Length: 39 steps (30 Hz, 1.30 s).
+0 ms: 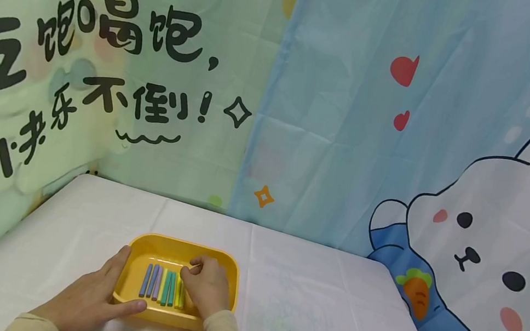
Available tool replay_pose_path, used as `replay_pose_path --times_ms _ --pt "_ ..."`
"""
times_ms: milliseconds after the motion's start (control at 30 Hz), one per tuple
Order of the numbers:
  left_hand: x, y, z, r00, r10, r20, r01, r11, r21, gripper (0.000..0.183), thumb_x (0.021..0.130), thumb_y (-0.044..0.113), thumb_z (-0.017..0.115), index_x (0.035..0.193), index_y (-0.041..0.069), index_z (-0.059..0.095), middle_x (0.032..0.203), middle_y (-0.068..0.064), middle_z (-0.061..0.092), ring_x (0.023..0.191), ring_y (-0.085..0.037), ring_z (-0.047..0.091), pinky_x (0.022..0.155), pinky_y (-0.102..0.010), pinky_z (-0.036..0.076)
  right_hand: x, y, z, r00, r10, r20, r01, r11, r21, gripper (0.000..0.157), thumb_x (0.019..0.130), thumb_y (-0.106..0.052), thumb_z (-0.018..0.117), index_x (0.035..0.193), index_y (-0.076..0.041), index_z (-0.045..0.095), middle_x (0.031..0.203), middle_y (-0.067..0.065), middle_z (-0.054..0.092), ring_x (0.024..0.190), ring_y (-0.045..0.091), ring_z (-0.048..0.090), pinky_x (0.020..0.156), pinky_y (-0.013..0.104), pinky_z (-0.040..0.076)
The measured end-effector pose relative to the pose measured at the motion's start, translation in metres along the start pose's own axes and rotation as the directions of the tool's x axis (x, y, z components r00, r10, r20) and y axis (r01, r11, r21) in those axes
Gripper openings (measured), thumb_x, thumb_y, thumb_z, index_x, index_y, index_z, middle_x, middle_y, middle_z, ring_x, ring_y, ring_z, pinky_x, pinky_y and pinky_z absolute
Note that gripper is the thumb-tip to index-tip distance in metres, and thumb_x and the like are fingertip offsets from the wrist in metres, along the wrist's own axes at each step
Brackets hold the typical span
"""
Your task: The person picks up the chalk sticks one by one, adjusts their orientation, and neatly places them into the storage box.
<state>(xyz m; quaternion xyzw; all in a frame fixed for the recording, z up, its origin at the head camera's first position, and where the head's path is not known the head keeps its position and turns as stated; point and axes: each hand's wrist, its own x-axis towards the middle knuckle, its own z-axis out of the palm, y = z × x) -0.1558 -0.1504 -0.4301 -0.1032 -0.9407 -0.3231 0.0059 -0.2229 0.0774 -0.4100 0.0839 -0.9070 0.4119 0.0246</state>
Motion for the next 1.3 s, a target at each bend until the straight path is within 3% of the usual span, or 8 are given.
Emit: replay_pose_path --times_ms 133,300,400,500,700,900,1133,1300 --pt "0.001 0.0 0.001 1.0 0.004 -0.009 -0.004 1.0 -0.001 0.123 0.083 0.078 0.06 0.161 -0.003 0.011 0.162 -0.024 0.027 0.129 -0.04 0.054 0.109 -0.054 0.042 0.0 -0.003 -0.013 0.986 -0.132 -0.1 0.126 0.99 -0.066 0.031 0.092 -0.025 0.074 0.117 -0.007 0.072 0.092 -0.001 0.07 0.083 0.015 0.064 0.074 0.032 0.056" --pt "0.001 -0.001 0.001 1.0 0.002 -0.003 -0.002 1.0 0.0 0.124 0.083 0.08 0.059 0.161 -0.003 0.01 0.163 -0.023 0.027 0.13 -0.039 0.052 0.11 -0.054 0.041 -0.011 -0.002 -0.035 0.966 -0.175 -0.19 0.146 0.977 -0.157 0.05 0.093 -0.045 0.072 0.13 -0.013 0.068 0.116 0.004 0.071 0.105 0.025 0.066 0.091 0.046 0.054" --pt "0.001 -0.002 0.0 1.0 0.012 -0.012 -0.012 1.0 0.012 0.124 0.083 0.079 0.059 0.16 -0.004 0.011 0.163 -0.024 0.026 0.131 -0.04 0.052 0.11 -0.054 0.041 -0.015 0.006 -0.049 0.957 -0.192 -0.216 0.142 0.963 -0.227 0.065 0.094 -0.058 0.065 0.14 -0.014 0.062 0.137 0.01 0.063 0.125 0.033 0.058 0.103 0.054 0.047" --pt "0.001 -0.002 -0.001 0.999 0.03 -0.025 -0.029 0.999 0.018 0.122 0.084 0.077 0.061 0.16 -0.005 0.011 0.163 -0.025 0.026 0.132 -0.041 0.051 0.111 -0.054 0.04 -0.017 0.018 -0.066 0.956 -0.191 -0.224 0.118 0.945 -0.305 0.072 0.097 -0.065 0.054 0.149 -0.016 0.053 0.153 0.015 0.048 0.14 0.041 0.042 0.113 0.063 0.031" --pt "0.002 -0.003 -0.002 1.0 0.026 -0.015 -0.026 0.999 0.03 0.123 0.084 0.079 0.058 0.16 -0.005 0.011 0.163 -0.025 0.024 0.137 -0.041 0.046 0.112 -0.055 0.037 -0.029 0.046 -0.088 0.98 -0.069 -0.185 -0.008 0.922 -0.387 0.074 0.101 -0.065 0.042 0.157 -0.017 0.041 0.165 0.022 0.023 0.148 0.053 0.017 0.109 0.08 0.007" --pt "0.002 -0.008 -0.003 0.997 0.054 -0.063 -0.046 0.991 0.123 0.119 0.085 0.079 0.056 0.158 -0.008 0.019 0.162 -0.026 0.026 0.144 -0.042 0.036 0.112 -0.059 0.035 -0.04 0.069 -0.093 0.988 0.051 -0.147 -0.111 0.892 -0.438 0.078 0.101 -0.069 0.037 0.159 -0.016 0.037 0.164 0.028 0.016 0.146 0.059 0.012 0.103 0.085 0.003" --pt "0.001 -0.007 -0.005 0.998 0.002 -0.066 0.012 0.978 0.207 0.122 0.081 0.087 0.05 0.158 -0.004 0.024 0.163 -0.024 0.025 0.142 -0.046 0.036 0.113 -0.065 0.028 -0.049 0.083 -0.099 0.985 0.127 -0.121 -0.166 0.893 -0.419 0.08 0.101 -0.069 0.036 0.16 -0.016 0.034 0.164 0.029 0.012 0.145 0.06 0.01 0.102 0.086 0.002" --pt "0.001 -0.005 -0.005 0.983 0.085 -0.165 -0.027 0.946 0.324 0.106 0.089 0.083 0.042 0.157 0.002 0.035 0.163 -0.02 0.028 0.144 -0.047 0.033 0.116 -0.067 0.021 -0.053 0.087 -0.104 0.981 0.154 -0.115 -0.188 0.896 -0.402 0.082 0.1 -0.07 0.035 0.161 -0.016 0.031 0.165 0.028 0.007 0.146 0.059 0.006 0.102 0.086 -0.003"
